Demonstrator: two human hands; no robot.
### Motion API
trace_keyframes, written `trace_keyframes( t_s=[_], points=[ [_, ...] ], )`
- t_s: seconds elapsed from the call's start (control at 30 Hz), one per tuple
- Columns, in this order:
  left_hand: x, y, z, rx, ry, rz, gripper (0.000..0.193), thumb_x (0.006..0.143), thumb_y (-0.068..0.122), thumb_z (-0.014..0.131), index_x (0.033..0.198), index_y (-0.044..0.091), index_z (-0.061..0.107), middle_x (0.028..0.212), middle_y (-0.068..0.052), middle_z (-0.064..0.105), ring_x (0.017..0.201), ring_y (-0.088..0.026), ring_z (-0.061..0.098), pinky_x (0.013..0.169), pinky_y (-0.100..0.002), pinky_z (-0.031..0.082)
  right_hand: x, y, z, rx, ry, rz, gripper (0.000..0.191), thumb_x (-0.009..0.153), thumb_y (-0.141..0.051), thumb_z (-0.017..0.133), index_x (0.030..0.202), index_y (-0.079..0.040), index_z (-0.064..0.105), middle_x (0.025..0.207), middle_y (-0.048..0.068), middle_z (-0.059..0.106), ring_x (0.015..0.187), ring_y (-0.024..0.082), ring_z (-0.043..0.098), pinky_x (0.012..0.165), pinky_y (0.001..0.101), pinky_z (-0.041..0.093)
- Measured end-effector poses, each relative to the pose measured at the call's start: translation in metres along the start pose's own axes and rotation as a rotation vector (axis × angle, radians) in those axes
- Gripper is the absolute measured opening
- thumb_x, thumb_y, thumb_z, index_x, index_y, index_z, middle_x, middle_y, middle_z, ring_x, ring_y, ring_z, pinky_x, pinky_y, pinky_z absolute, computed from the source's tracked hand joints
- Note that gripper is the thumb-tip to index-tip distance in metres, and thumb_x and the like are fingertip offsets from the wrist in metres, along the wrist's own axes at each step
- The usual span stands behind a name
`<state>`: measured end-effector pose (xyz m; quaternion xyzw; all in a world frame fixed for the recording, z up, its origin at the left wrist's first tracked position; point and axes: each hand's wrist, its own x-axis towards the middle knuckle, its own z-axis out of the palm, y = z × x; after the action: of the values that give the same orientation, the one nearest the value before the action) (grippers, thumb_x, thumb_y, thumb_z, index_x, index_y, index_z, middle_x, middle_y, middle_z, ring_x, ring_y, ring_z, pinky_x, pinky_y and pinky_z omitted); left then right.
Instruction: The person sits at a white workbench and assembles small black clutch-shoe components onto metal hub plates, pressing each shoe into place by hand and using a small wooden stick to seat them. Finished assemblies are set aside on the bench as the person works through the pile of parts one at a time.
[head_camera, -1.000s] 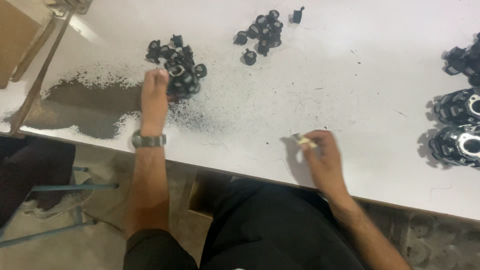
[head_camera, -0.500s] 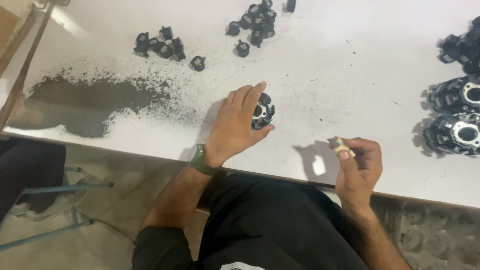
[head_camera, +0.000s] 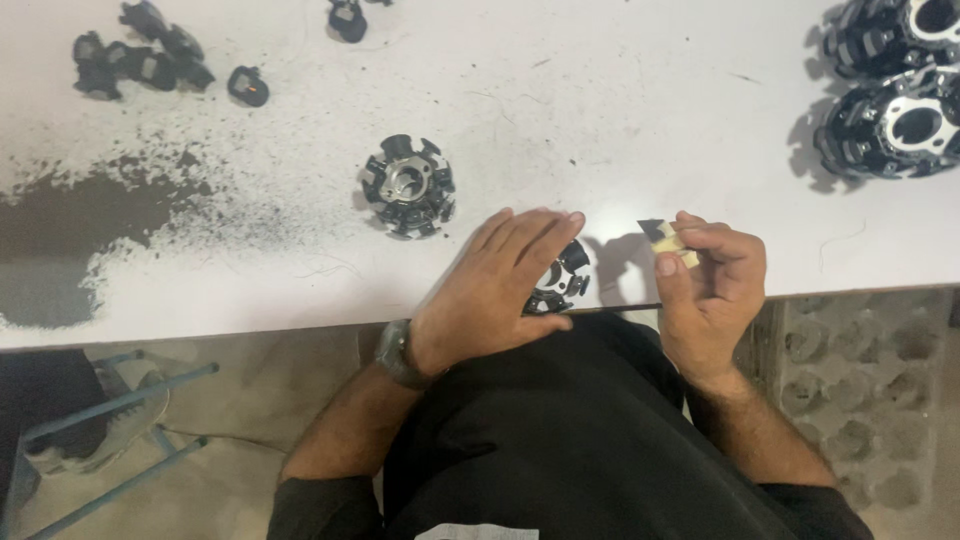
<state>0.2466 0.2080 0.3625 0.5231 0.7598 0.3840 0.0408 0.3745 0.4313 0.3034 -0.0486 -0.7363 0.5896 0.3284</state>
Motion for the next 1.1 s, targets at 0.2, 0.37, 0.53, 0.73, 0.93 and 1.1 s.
trace_keyframes(
  t_s=[0.2, 0.37, 0.53, 0.73, 0.93, 1.1],
  points=[
    [0.004, 0.018, -0.001, 0.105, 0.084, 0.108, 0.051, 0.083, 0.025, 0.084, 0.125, 0.012, 0.057, 0.148, -0.016, 0.051, 0.145, -0.036, 0.047, 0.114, -0.051, 0.044, -0.007, 0.002, 0.008, -0.019, -0.071, 0.015, 0.032, 0.106, -0.001, 0.069, 0.132, -0.005, 0.050, 0.122, 0.007, 0.062, 0.122, 0.016, 0.062, 0.127, 0.0436, 0.040],
    [0.007, 0.013, 0.008, 0.171, 0.160, -0.118, 0.034, 0.081, 0.023, 0.082, 0.103, 0.004, 0.065, 0.129, -0.015, 0.059, 0.119, -0.032, 0.058, 0.096, -0.047, 0.048, -0.009, -0.010, 0.027, -0.171, -0.193, -0.060, 0.030, 0.101, 0.000, 0.070, 0.126, -0.006, 0.053, 0.115, 0.009, 0.066, 0.113, 0.020, 0.066, 0.126, 0.0501, 0.040],
    [-0.002, 0.006, 0.015, 0.148, 0.183, -0.189, 0.023, 0.084, 0.018, 0.079, 0.100, 0.005, 0.067, 0.126, -0.011, 0.062, 0.113, -0.030, 0.059, 0.096, -0.045, 0.049, -0.005, -0.019, 0.036, -0.461, -0.277, -0.223, 0.031, 0.090, 0.000, 0.076, 0.115, -0.007, 0.059, 0.110, 0.012, 0.069, 0.109, 0.028, 0.068, 0.119, 0.0532, 0.042],
    [-0.009, 0.000, 0.023, 0.131, 0.242, -0.201, 0.016, 0.085, 0.014, 0.077, 0.098, 0.008, 0.068, 0.130, -0.008, 0.062, 0.121, -0.030, 0.059, 0.099, -0.045, 0.047, -0.005, -0.021, 0.041, -0.576, -0.279, -0.311, 0.033, 0.085, 0.000, 0.079, 0.110, -0.007, 0.060, 0.107, 0.010, 0.069, 0.106, 0.028, 0.067, 0.118, 0.0543, 0.041],
    [-0.015, -0.001, 0.024, 0.107, 0.273, -0.201, 0.016, 0.085, 0.011, 0.078, 0.098, 0.009, 0.068, 0.134, -0.007, 0.061, 0.137, -0.032, 0.052, 0.110, -0.048, 0.044, -0.003, -0.023, 0.044, -0.597, -0.309, -0.348, 0.032, 0.085, -0.001, 0.081, 0.110, -0.008, 0.062, 0.103, 0.008, 0.068, 0.105, 0.028, 0.066, 0.119, 0.0549, 0.040],
    [-0.016, -0.003, 0.019, 0.059, 0.209, -0.144, 0.017, 0.082, 0.013, 0.079, 0.096, 0.011, 0.068, 0.137, -0.009, 0.059, 0.139, -0.034, 0.049, 0.112, -0.049, 0.041, 0.003, -0.030, 0.046, -0.571, -0.321, -0.250, 0.026, 0.084, -0.001, 0.080, 0.105, -0.008, 0.066, 0.100, 0.007, 0.070, 0.099, 0.026, 0.068, 0.119, 0.0541, 0.044]
  ],
)
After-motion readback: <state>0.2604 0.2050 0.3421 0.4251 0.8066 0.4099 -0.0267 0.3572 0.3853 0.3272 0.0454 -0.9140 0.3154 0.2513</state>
